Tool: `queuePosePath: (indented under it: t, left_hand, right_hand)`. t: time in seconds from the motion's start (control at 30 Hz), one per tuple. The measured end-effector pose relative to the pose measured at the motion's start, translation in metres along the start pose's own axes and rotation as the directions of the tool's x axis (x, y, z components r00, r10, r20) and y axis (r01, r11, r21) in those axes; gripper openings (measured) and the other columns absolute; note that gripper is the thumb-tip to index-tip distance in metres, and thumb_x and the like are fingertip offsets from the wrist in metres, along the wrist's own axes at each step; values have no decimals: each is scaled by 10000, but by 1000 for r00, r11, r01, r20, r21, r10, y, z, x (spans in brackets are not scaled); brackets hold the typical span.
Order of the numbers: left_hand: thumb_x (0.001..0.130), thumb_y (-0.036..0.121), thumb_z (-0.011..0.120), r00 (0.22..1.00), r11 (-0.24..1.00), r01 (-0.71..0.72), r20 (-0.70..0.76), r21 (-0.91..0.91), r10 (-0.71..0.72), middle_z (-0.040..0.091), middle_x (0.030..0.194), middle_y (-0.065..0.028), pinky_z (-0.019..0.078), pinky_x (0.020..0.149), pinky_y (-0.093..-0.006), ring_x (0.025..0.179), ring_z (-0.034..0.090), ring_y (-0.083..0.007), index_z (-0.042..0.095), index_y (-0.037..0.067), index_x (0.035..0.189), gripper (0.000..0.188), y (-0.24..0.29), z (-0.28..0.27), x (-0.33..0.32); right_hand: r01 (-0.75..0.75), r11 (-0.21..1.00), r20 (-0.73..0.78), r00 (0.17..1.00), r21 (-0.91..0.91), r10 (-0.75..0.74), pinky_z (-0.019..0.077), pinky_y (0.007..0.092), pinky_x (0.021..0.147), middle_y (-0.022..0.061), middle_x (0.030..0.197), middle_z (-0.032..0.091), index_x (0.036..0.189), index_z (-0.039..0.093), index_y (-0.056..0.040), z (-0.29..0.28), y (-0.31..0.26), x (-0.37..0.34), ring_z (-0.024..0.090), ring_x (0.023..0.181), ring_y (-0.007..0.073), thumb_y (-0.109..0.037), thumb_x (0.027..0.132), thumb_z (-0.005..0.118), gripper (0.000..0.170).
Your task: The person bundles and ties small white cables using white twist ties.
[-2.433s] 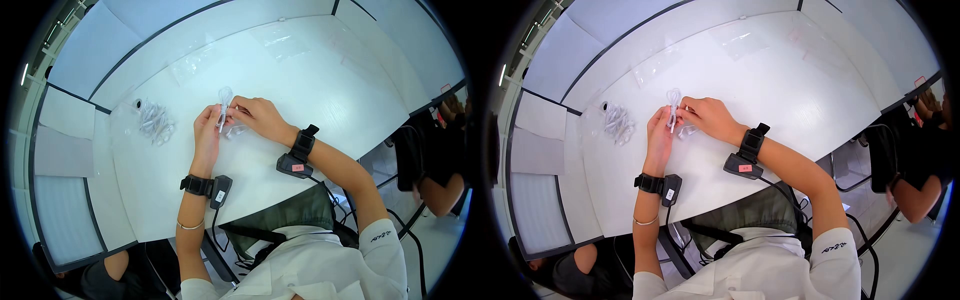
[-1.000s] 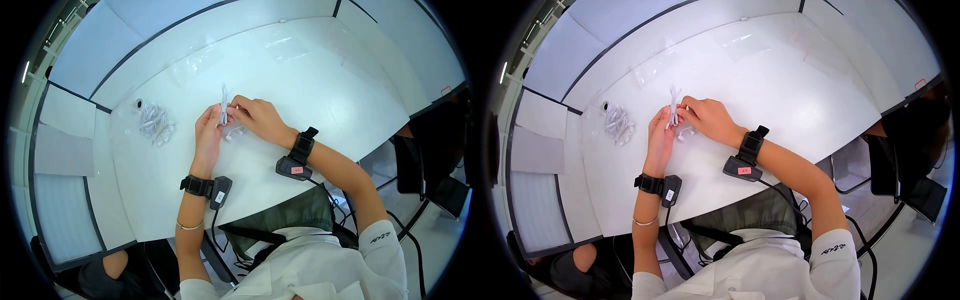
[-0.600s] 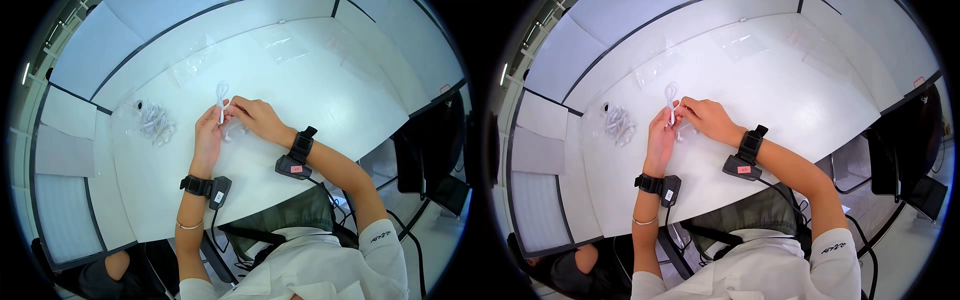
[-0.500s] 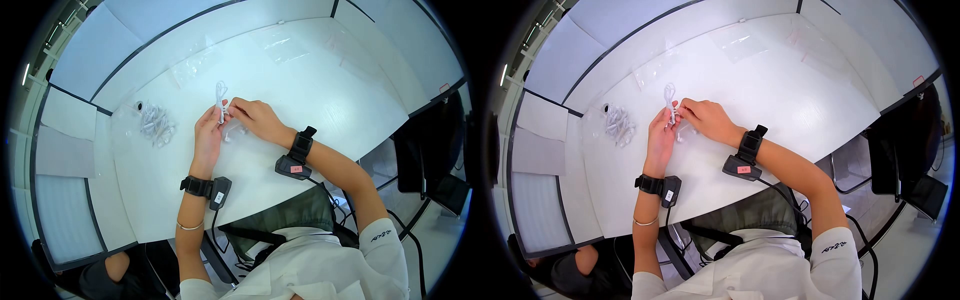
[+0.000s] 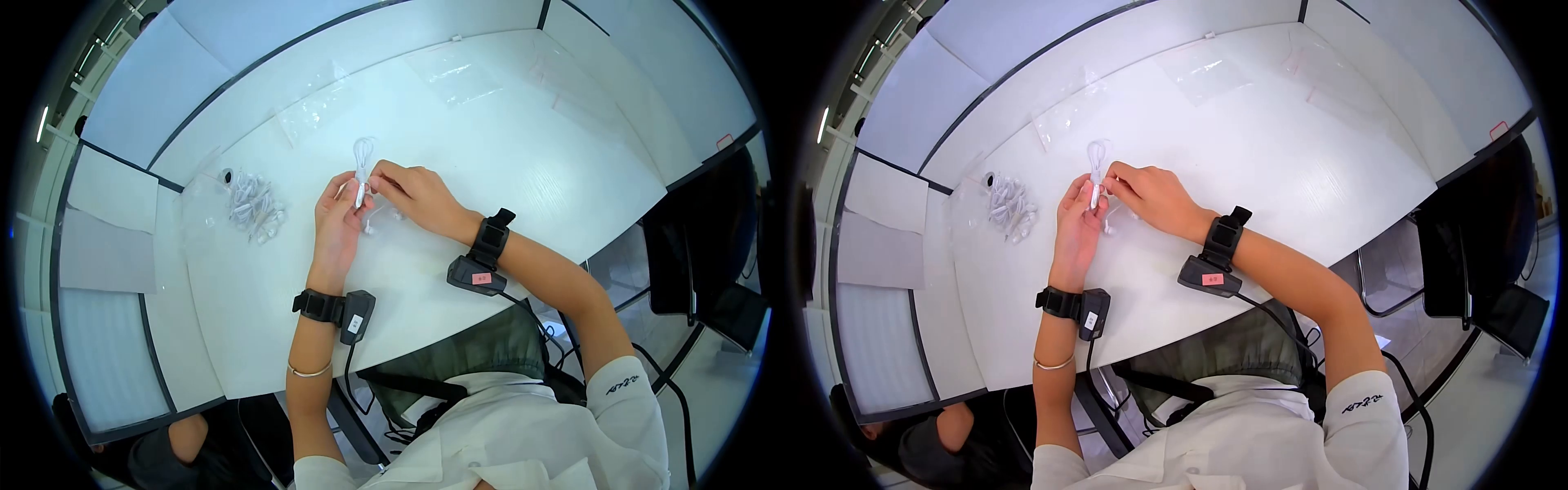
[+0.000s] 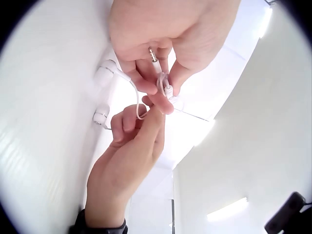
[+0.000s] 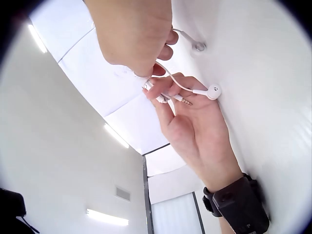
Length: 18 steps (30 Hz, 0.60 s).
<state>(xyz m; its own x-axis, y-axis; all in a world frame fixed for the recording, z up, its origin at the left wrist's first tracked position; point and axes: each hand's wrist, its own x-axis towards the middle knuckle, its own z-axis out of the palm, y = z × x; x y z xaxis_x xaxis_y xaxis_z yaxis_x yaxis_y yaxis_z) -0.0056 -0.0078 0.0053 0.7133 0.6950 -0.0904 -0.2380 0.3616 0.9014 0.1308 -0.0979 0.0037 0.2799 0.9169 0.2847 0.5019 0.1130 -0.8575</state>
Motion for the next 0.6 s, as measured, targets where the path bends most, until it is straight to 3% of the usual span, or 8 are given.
queuePosePath:
  t: [0.1, 0.43, 0.6]
  left_hand:
    - [909, 187, 535, 1000, 998, 10, -5, 66, -9, 617, 866, -47, 430, 733, -229, 753, 564, -92, 540, -27, 1069, 267, 0, -3, 2]
    - [924, 216, 509, 996, 974, -86, -10, 207, 90, 619, 945, -52, 426, 801, -254, 856, 561, -105, 592, -32, 1037, 285, -4, -3, 3]
    - [934, 201, 488, 998, 968, -60, 13, 243, 59, 618, 1015, -72, 431, 862, -267, 934, 571, -126, 584, -37, 1065, 289, -2, -2, 2]
  right_hand:
    - [23, 998, -9, 1000, 58, -22, 407, 382, 509, 112, 604, 575, 944, 556, -81, 1, 2, -1, 564, 549, 290, -244, 928, 445, 198]
    - [58, 997, -41, 997, -57, -61, 398, 406, 509, 139, 619, 570, 859, 536, -54, 0, 0, -1, 558, 568, 321, -290, 920, 476, 251]
    - [70, 995, -46, 996, -71, -73, 407, 399, 511, 124, 630, 587, 849, 532, -53, 3, 6, 2, 567, 572, 312, -286, 926, 466, 254]
